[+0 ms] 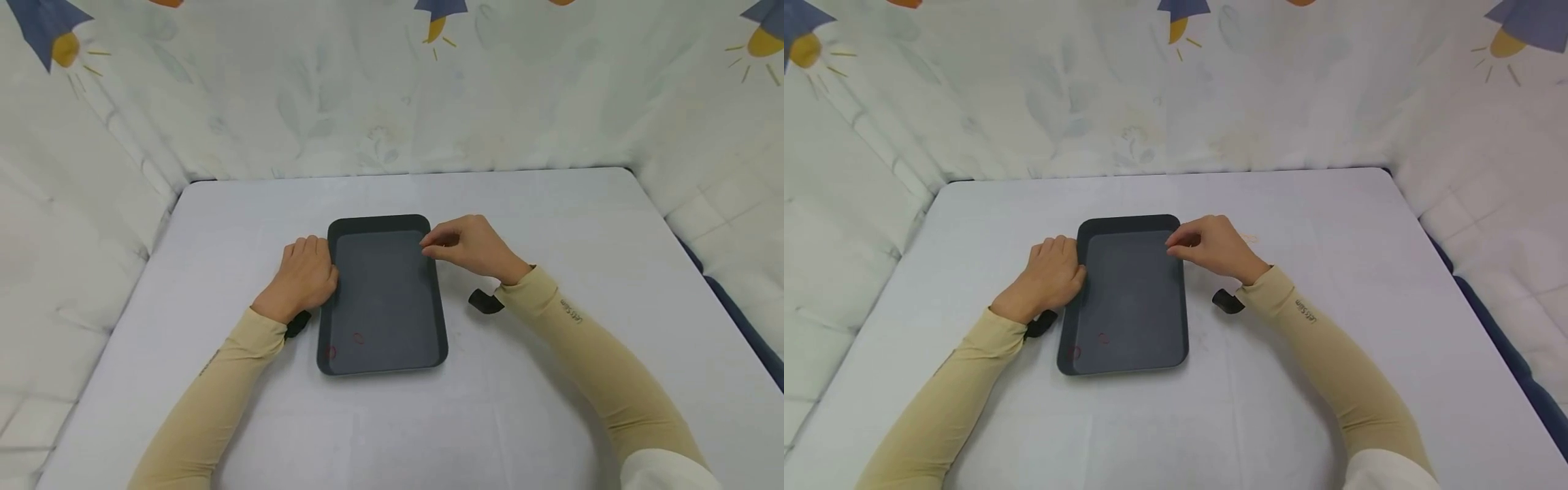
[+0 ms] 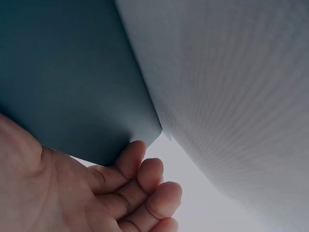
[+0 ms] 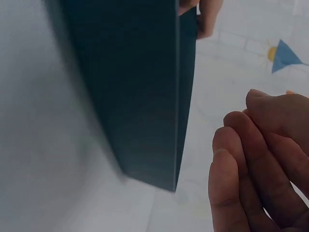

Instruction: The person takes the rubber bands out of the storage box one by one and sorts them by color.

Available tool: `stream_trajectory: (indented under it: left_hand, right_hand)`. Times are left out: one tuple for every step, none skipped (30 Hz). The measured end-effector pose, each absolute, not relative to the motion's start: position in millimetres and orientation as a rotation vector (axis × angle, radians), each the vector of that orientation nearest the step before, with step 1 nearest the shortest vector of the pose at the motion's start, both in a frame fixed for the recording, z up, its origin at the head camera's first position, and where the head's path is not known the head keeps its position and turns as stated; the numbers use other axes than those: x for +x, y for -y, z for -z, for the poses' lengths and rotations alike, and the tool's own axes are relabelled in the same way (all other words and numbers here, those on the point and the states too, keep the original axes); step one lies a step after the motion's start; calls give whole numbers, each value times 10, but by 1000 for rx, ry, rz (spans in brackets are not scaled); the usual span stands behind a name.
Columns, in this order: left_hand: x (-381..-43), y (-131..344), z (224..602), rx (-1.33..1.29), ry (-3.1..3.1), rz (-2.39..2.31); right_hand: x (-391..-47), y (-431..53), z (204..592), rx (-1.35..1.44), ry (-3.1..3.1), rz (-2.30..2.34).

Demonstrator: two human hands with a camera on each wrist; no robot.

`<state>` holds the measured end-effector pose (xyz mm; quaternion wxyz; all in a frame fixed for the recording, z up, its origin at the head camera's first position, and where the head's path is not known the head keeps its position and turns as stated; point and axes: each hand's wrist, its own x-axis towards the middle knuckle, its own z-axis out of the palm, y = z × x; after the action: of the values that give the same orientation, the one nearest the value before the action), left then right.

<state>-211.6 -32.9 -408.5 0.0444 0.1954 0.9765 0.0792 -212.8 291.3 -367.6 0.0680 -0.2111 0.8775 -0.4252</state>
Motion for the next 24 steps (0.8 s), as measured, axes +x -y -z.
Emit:
stream_trajectory:
  left_hand:
    - [-2119, 325, 4085, 600, -2984, -241]
    - [-2121, 322, 4084, 602, -2984, -242]
    - [-2124, 318, 4084, 604, -2982, -242]
    - [-2125, 314, 4081, 607, -2981, -239]
    - [-2127, 310, 4079, 608, -2978, -237]
    - [-2128, 307, 4078, 604, -2973, -235]
    - [-2128, 305, 4076, 600, -2970, -236]
    - [-2127, 304, 4074, 595, -2967, -236]
    - [-2125, 302, 4072, 590, -2964, -235]
    - [-2123, 303, 4071, 587, -2962, -236]
    - [-2123, 303, 4072, 582, -2960, -237]
    - [-2122, 304, 4070, 580, -2959, -238]
    - [-2122, 304, 4069, 579, -2958, -238]
    - [-2122, 304, 4067, 580, -2959, -238]
    - [-2123, 304, 4064, 579, -2960, -240]
    - [-2124, 305, 4061, 577, -2960, -238]
    - [-2125, 305, 4057, 575, -2959, -236]
    - [-2125, 306, 4053, 574, -2960, -233]
    - [-2125, 307, 4049, 571, -2957, -231]
    - [-2126, 308, 4047, 567, -2955, -228]
    - [-2124, 309, 4044, 563, -2952, -226]
    - [-2121, 310, 4041, 559, -2948, -221]
    - [-2117, 312, 4037, 556, -2947, -220]
    - [-2116, 314, 4035, 553, -2944, -220]
  right_hand:
    - [-2119, -2889, 3667, -659, -2638, 1280]
    - [-2112, -2865, 3658, -677, -2631, 1283]
    - [-2105, -2843, 3649, -703, -2631, 1277]
    - [-2097, -2821, 3636, -725, -2630, 1271]
    - [-2093, -2800, 3628, -752, -2634, 1260]
    - [-2090, -2780, 3620, -774, -2633, 1255]
    - [-2089, -2759, 3614, -793, -2627, 1257]
    - [-2088, -2739, 3609, -810, -2625, 1256]
    - [-2087, -2718, 3602, -827, -2624, 1254]
    - [-2088, -2697, 3599, -837, -2622, 1254]
    - [-2088, -2677, 3596, -849, -2620, 1255]
    - [-2088, -2657, 3594, -859, -2618, 1257]
    - [-2088, -2636, 3591, -868, -2616, 1257]
    - [-2086, -2615, 3588, -877, -2615, 1257]
    - [-2085, -2593, 3584, -887, -2611, 1260]
    - [-2084, -2571, 3581, -896, -2605, 1265]
    - [-2082, -2549, 3578, -904, -2598, 1270]
    - [-2080, -2526, 3575, -913, -2592, 1275]
    - [-2077, -2506, 3575, -921, -2586, 1279]
    - [-2075, -2486, 3576, -929, -2582, 1281]
    - [-2073, -2465, 3577, -938, -2581, 1282]
    - [-2072, -2447, 3580, -946, -2579, 1283]
    - [-2070, -2429, 3583, -949, -2574, 1286]
    - [-2064, -2412, 3580, -955, -2570, 1289]
